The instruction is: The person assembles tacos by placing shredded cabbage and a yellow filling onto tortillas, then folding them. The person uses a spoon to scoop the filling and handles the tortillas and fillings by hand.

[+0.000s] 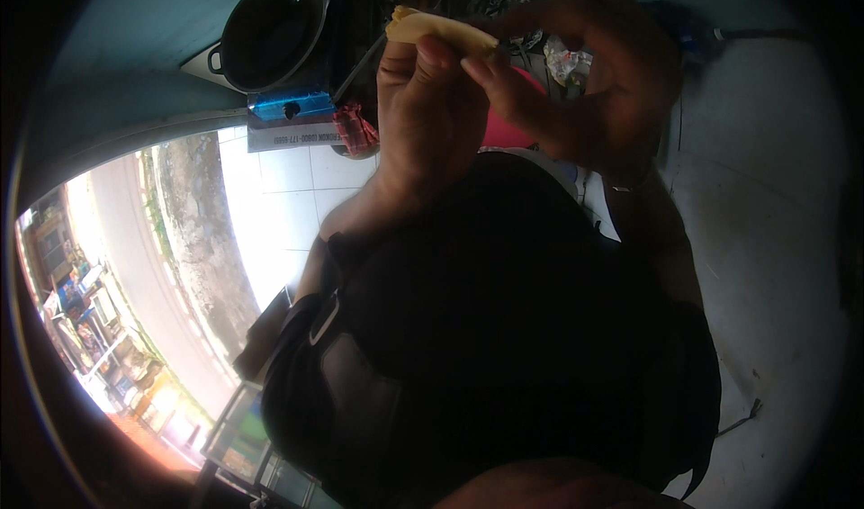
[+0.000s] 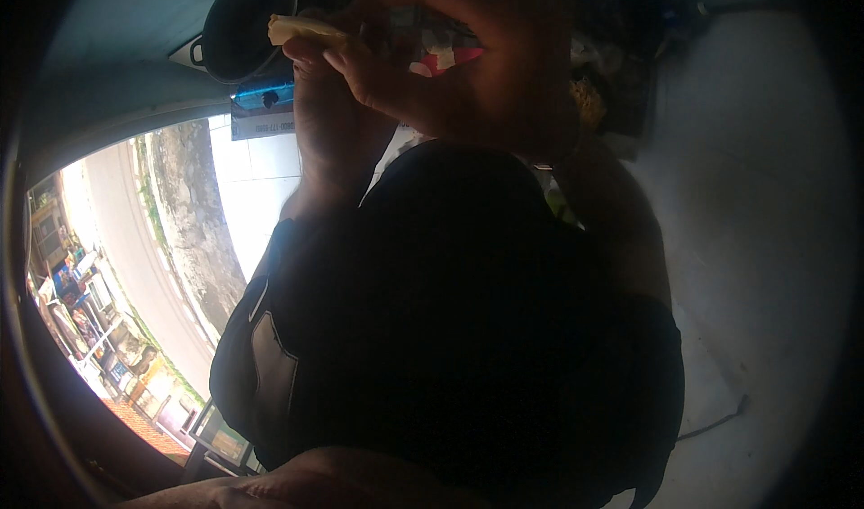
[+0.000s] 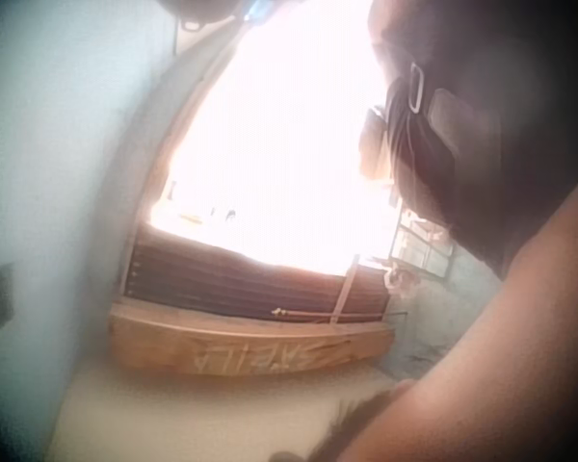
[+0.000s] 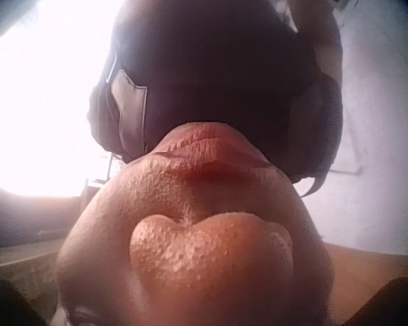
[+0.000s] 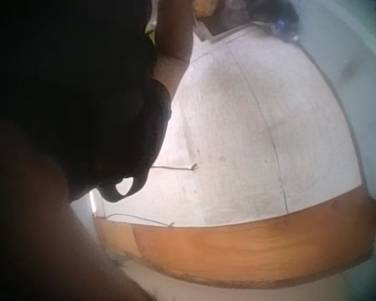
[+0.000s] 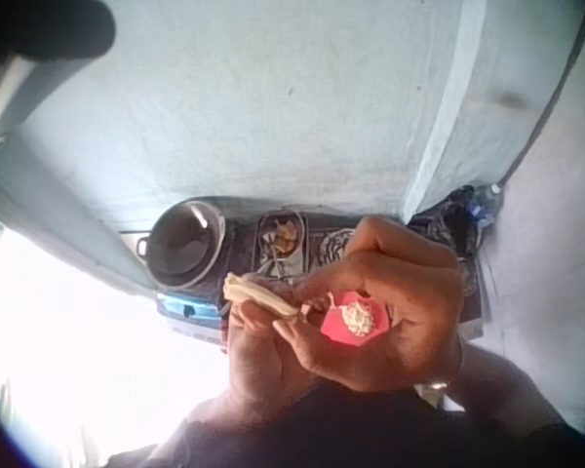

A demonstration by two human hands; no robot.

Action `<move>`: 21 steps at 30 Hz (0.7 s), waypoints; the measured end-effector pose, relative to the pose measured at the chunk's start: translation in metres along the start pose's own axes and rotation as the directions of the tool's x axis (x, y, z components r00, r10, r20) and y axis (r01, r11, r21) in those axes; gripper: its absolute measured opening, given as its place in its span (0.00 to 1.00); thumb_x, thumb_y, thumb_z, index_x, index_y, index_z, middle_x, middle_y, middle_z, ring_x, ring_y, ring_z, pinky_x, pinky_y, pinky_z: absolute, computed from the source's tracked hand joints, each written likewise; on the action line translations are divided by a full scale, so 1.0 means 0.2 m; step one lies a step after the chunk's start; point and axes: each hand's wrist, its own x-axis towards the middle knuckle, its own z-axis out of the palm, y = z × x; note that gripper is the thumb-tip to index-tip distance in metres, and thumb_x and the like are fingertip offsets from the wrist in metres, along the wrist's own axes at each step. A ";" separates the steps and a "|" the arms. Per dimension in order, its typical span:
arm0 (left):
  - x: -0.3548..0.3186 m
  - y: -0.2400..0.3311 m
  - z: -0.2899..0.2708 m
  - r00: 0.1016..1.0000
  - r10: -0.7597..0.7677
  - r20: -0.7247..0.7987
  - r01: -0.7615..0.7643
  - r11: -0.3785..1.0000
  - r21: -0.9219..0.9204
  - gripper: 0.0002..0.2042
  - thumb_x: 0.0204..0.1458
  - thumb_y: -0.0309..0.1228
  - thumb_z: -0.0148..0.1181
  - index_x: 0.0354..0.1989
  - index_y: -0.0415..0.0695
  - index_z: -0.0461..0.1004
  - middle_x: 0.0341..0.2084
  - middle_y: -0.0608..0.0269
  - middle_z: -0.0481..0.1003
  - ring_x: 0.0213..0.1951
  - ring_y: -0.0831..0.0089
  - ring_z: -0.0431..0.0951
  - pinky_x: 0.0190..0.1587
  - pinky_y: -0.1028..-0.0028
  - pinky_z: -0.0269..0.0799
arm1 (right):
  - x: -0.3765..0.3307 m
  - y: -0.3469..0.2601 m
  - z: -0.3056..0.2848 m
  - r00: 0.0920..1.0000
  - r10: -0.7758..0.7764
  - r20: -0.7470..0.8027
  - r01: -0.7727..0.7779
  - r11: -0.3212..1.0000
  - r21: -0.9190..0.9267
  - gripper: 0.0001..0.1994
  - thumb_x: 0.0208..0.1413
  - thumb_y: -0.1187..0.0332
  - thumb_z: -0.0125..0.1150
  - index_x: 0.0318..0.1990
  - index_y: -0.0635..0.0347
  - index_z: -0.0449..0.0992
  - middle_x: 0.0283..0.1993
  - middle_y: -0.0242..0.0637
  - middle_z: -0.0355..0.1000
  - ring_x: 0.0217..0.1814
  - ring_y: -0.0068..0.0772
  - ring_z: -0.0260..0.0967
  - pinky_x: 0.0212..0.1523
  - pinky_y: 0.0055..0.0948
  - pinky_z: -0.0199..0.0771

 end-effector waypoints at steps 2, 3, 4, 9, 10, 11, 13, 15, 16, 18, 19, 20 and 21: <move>0.01 -0.01 -0.01 1.000 0.010 -0.001 -0.010 1.000 0.006 0.13 0.59 0.36 0.54 0.45 0.40 0.72 0.39 0.58 0.77 0.43 0.70 0.77 0.50 0.70 0.72 | 0.00 0.00 -0.01 1.000 -0.010 0.021 0.011 1.000 -0.008 0.10 0.38 0.68 0.73 0.26 0.64 0.81 0.20 0.32 0.68 0.16 0.16 0.58 0.15 0.19 0.54; 0.01 -0.01 -0.01 1.000 0.012 0.013 -0.012 1.000 0.025 0.13 0.59 0.37 0.54 0.45 0.40 0.72 0.39 0.58 0.77 0.43 0.70 0.77 0.50 0.70 0.71 | 0.00 0.01 -0.02 0.999 -0.015 0.034 0.016 1.000 -0.008 0.09 0.38 0.68 0.73 0.25 0.64 0.81 0.20 0.32 0.68 0.16 0.16 0.58 0.15 0.19 0.54; 0.02 -0.01 -0.02 1.000 0.013 0.027 -0.014 0.999 0.044 0.14 0.59 0.37 0.54 0.45 0.39 0.72 0.39 0.58 0.77 0.44 0.70 0.77 0.50 0.71 0.71 | 0.00 0.01 -0.02 0.998 -0.020 0.054 0.020 1.000 -0.003 0.09 0.39 0.68 0.72 0.25 0.64 0.81 0.20 0.32 0.68 0.16 0.16 0.58 0.15 0.19 0.53; 0.05 -0.03 -0.05 0.971 0.110 0.211 -0.125 0.990 0.063 0.14 0.59 0.37 0.55 0.45 0.39 0.72 0.39 0.59 0.77 0.44 0.70 0.77 0.50 0.70 0.70 | 0.01 0.02 -0.05 0.992 0.043 0.122 -0.056 0.993 0.102 0.07 0.40 0.70 0.70 0.25 0.64 0.80 0.19 0.33 0.67 0.16 0.17 0.57 0.16 0.21 0.53; 0.05 -0.04 -0.05 0.972 0.105 0.210 -0.122 0.990 0.068 0.14 0.59 0.37 0.55 0.45 0.40 0.72 0.39 0.59 0.77 0.44 0.70 0.77 0.50 0.70 0.71 | 0.01 0.02 -0.06 0.988 0.059 0.145 -0.076 0.990 0.117 0.07 0.40 0.70 0.70 0.25 0.64 0.80 0.19 0.33 0.67 0.16 0.17 0.58 0.16 0.21 0.54; 0.05 -0.04 -0.04 0.973 0.101 0.209 -0.119 0.990 0.073 0.14 0.58 0.37 0.55 0.45 0.40 0.72 0.39 0.59 0.77 0.44 0.70 0.77 0.50 0.70 0.71 | 0.01 0.02 -0.07 0.984 0.072 0.162 -0.094 0.987 0.133 0.07 0.40 0.70 0.70 0.25 0.64 0.80 0.19 0.33 0.68 0.16 0.18 0.58 0.16 0.21 0.54; 0.05 -0.04 -0.03 0.972 0.088 0.219 -0.101 0.993 0.053 0.14 0.58 0.37 0.55 0.45 0.40 0.72 0.39 0.60 0.77 0.44 0.70 0.76 0.50 0.70 0.71 | 0.01 0.03 -0.08 0.977 0.096 0.189 -0.128 0.978 0.163 0.07 0.39 0.71 0.70 0.26 0.65 0.80 0.20 0.34 0.68 0.16 0.18 0.59 0.17 0.20 0.55; 0.05 -0.03 -0.02 0.978 0.060 0.201 -0.070 0.997 0.039 0.14 0.58 0.38 0.56 0.45 0.40 0.72 0.39 0.60 0.77 0.44 0.70 0.76 0.50 0.70 0.71 | 0.00 0.03 -0.08 0.975 0.118 0.187 -0.155 0.968 0.197 0.07 0.39 0.71 0.70 0.26 0.65 0.80 0.21 0.34 0.70 0.17 0.18 0.60 0.17 0.20 0.56; 0.04 -0.03 -0.01 0.983 0.039 0.178 -0.046 0.998 0.035 0.14 0.58 0.38 0.56 0.45 0.41 0.72 0.39 0.61 0.77 0.44 0.71 0.76 0.51 0.70 0.71 | -0.01 0.03 -0.07 0.976 0.130 0.174 -0.166 0.963 0.214 0.07 0.39 0.71 0.70 0.26 0.65 0.80 0.21 0.35 0.70 0.17 0.18 0.61 0.18 0.20 0.56; 0.04 -0.02 0.00 0.990 0.010 0.139 -0.015 0.999 0.032 0.14 0.58 0.38 0.56 0.45 0.41 0.72 0.40 0.62 0.77 0.44 0.71 0.76 0.51 0.69 0.70 | -0.01 0.03 -0.06 0.976 0.143 0.165 -0.178 0.958 0.225 0.08 0.39 0.71 0.71 0.26 0.65 0.80 0.21 0.35 0.71 0.18 0.18 0.62 0.18 0.19 0.57; 0.04 -0.02 0.01 0.992 0.003 0.124 -0.007 0.999 0.032 0.14 0.58 0.38 0.56 0.45 0.42 0.72 0.40 0.62 0.77 0.44 0.71 0.76 0.51 0.69 0.70 | -0.01 0.03 -0.06 0.975 0.144 0.168 -0.179 0.959 0.217 0.08 0.38 0.70 0.71 0.26 0.65 0.80 0.21 0.35 0.72 0.18 0.18 0.62 0.18 0.19 0.57; 0.04 -0.01 0.01 0.994 -0.004 0.109 0.001 0.999 0.033 0.14 0.58 0.39 0.56 0.46 0.42 0.72 0.40 0.62 0.77 0.44 0.72 0.76 0.51 0.69 0.70 | -0.01 0.03 -0.07 0.976 0.137 0.170 -0.172 0.963 0.209 0.09 0.38 0.70 0.71 0.26 0.65 0.81 0.21 0.35 0.72 0.18 0.18 0.62 0.18 0.19 0.58; 0.04 -0.01 0.01 0.996 -0.008 0.085 0.005 1.000 0.028 0.14 0.58 0.38 0.56 0.46 0.43 0.72 0.40 0.63 0.77 0.44 0.72 0.76 0.51 0.69 0.70 | 0.00 0.03 -0.07 0.976 0.130 0.173 -0.164 0.966 0.201 0.09 0.38 0.70 0.72 0.26 0.65 0.81 0.21 0.35 0.72 0.18 0.18 0.63 0.18 0.19 0.58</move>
